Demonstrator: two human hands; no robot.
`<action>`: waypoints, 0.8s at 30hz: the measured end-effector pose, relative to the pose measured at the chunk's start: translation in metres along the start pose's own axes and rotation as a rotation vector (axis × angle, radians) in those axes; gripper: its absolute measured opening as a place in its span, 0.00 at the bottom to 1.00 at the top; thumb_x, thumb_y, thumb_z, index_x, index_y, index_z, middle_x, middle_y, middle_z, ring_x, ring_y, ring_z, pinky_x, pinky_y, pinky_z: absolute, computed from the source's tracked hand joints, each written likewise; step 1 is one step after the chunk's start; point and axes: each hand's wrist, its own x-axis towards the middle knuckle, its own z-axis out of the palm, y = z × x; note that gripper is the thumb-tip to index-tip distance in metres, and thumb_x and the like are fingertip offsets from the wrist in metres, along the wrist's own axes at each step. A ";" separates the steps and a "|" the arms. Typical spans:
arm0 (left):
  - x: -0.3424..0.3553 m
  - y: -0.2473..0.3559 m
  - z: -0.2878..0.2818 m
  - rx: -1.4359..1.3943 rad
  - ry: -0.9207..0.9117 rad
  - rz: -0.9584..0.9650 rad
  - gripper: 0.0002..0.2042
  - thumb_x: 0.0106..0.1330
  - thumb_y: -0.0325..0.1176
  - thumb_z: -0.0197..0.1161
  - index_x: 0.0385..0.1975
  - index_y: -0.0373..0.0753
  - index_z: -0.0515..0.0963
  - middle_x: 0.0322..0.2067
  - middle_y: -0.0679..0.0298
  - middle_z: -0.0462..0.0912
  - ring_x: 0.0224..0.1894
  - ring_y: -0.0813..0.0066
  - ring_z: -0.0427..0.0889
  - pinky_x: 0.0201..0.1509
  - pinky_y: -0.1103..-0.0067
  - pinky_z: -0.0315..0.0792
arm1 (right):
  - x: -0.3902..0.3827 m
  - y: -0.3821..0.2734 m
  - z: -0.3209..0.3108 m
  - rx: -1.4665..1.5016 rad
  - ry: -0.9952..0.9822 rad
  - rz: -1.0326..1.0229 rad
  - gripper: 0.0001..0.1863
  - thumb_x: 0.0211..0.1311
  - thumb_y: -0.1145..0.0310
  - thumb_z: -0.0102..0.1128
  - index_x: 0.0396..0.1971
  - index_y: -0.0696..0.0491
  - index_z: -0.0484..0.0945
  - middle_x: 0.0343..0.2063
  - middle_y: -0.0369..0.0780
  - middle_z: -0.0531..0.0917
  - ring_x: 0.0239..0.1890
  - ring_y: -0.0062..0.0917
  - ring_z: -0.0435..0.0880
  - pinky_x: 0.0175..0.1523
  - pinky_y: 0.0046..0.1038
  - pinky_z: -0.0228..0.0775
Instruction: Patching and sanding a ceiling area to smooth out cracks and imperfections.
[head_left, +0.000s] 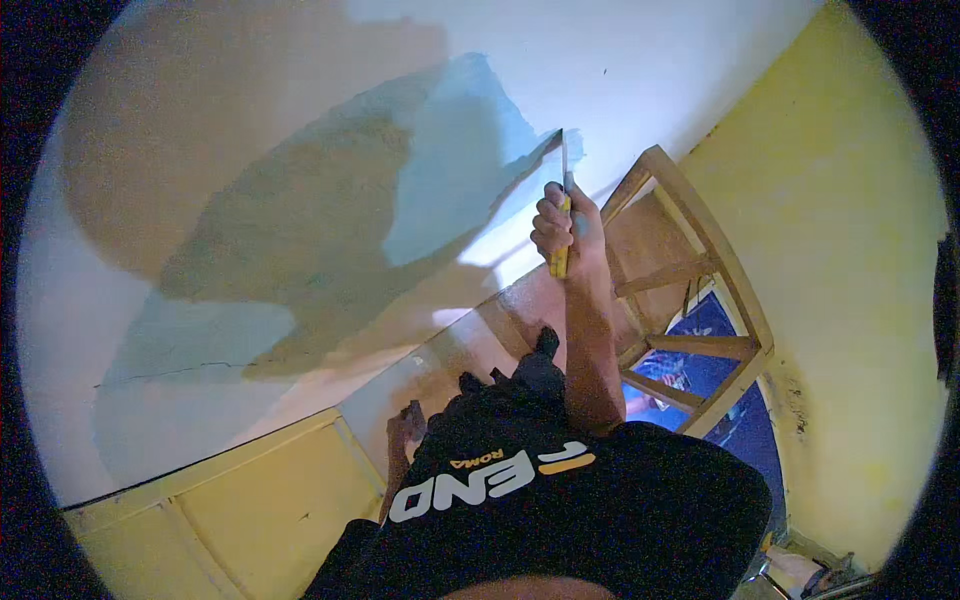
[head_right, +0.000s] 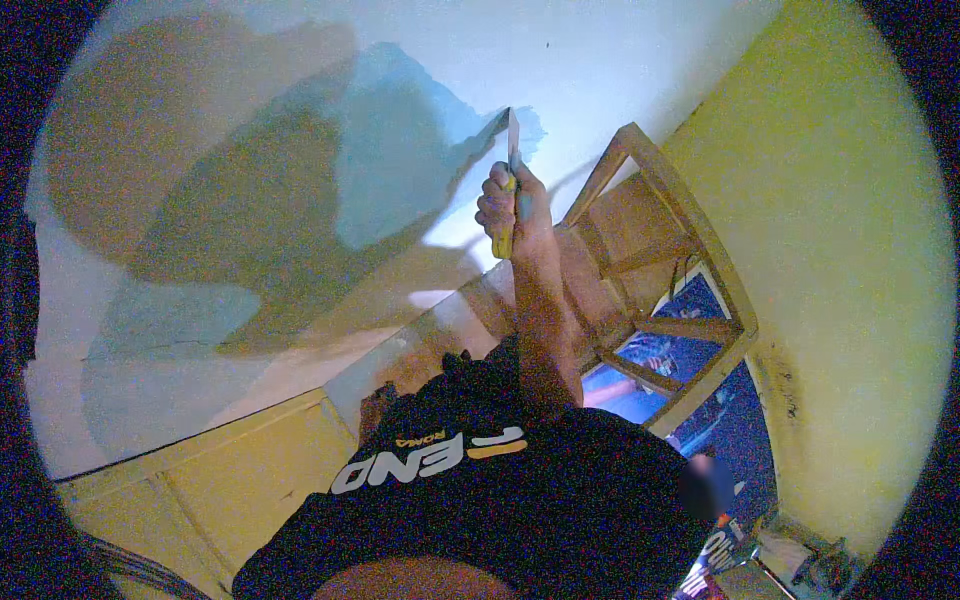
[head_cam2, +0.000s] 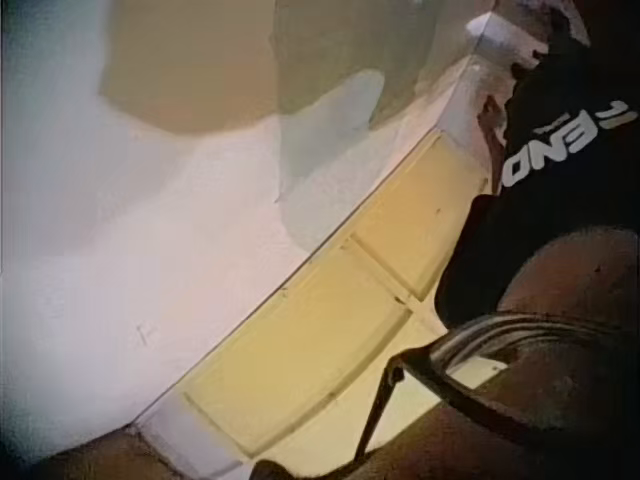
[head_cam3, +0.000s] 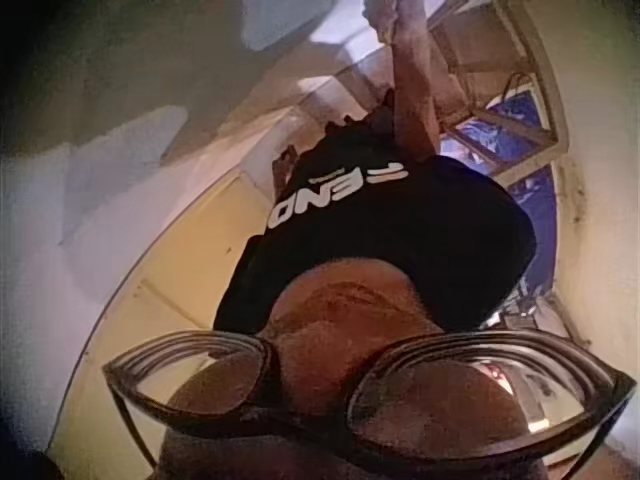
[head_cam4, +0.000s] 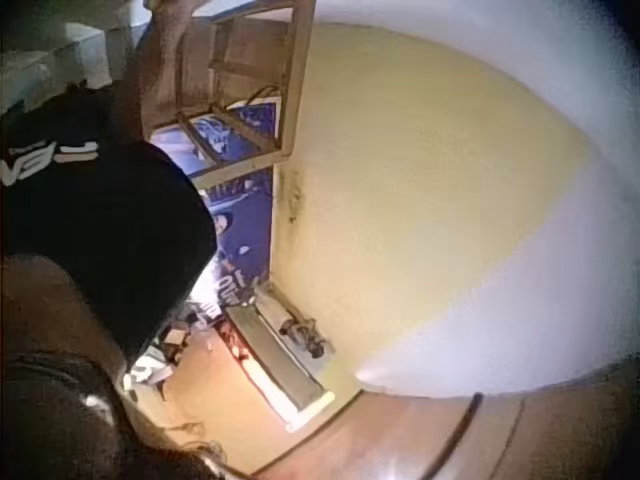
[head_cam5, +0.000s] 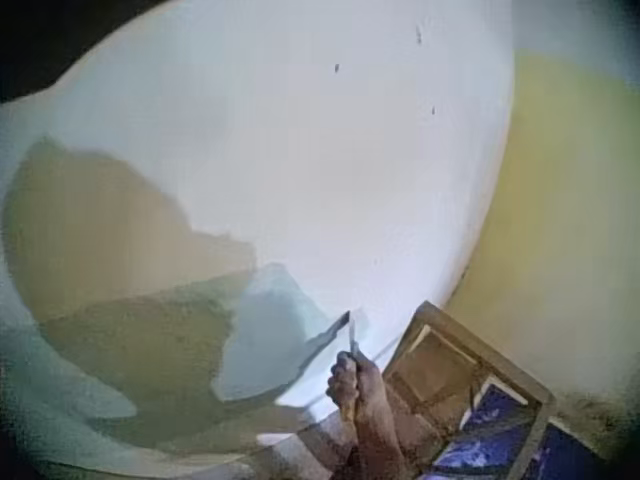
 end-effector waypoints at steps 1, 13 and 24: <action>-0.010 0.033 0.001 0.537 0.042 0.270 0.17 0.68 0.37 0.60 0.53 0.37 0.80 0.31 0.59 0.86 0.29 0.73 0.83 0.30 0.73 0.75 | -0.008 -0.006 -0.001 -0.073 0.092 -0.022 0.22 0.79 0.49 0.36 0.32 0.50 0.70 0.13 0.33 0.67 0.10 0.20 0.63 0.15 0.25 0.60; -0.073 0.056 0.035 0.124 0.201 0.331 0.12 0.66 0.37 0.56 0.43 0.37 0.79 0.32 0.54 0.83 0.35 0.57 0.82 0.37 0.65 0.74 | -0.052 -0.027 0.019 -1.067 0.655 -0.134 0.21 0.77 0.52 0.47 0.39 0.57 0.75 0.20 0.37 0.77 0.15 0.23 0.76 0.22 0.24 0.71; 0.006 0.016 0.021 0.243 0.239 0.326 0.13 0.65 0.35 0.57 0.46 0.39 0.82 0.28 0.60 0.84 0.29 0.70 0.82 0.31 0.70 0.74 | -0.037 -0.010 0.052 -1.253 0.663 -0.233 0.29 0.76 0.57 0.51 0.72 0.49 0.61 0.28 0.35 0.77 0.17 0.17 0.75 0.20 0.21 0.69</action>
